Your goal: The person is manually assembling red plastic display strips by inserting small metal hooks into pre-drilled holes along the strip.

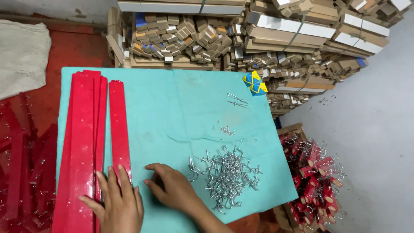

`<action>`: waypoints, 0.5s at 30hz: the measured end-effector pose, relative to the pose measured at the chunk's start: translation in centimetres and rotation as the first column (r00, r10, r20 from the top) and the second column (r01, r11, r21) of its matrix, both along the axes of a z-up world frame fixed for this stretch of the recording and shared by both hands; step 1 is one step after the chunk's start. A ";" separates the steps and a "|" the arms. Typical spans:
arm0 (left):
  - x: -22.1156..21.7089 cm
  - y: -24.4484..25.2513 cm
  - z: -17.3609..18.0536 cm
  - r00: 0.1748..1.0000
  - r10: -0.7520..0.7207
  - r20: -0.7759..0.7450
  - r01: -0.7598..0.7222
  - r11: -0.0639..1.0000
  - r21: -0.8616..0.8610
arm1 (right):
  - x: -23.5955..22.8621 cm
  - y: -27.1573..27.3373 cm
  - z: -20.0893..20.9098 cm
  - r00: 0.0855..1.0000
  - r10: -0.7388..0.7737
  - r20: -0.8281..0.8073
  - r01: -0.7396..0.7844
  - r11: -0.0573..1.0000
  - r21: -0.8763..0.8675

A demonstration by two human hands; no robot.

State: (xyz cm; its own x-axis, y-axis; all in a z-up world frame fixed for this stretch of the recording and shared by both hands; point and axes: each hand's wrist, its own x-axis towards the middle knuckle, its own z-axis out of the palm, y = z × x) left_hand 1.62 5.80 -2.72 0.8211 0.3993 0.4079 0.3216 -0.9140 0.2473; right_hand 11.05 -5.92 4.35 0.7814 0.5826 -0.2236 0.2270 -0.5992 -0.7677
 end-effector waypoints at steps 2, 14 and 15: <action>0.0 -0.6 -1.1 1.000 0.006 0.009 -0.006 1.000 -0.031 | 0.2 0.6 0.1 1.000 0.018 0.007 -0.018 0.999 -0.033; 2.9 -2.8 -1.7 0.979 -0.177 0.096 0.200 0.788 -0.583 | 1.1 -2.3 3.3 0.999 -0.023 -0.047 0.024 1.000 0.007; 3.4 -2.9 -1.4 0.980 -0.188 0.070 0.188 0.734 -0.653 | 1.3 -2.7 3.2 0.999 -0.032 -0.018 0.032 0.999 0.011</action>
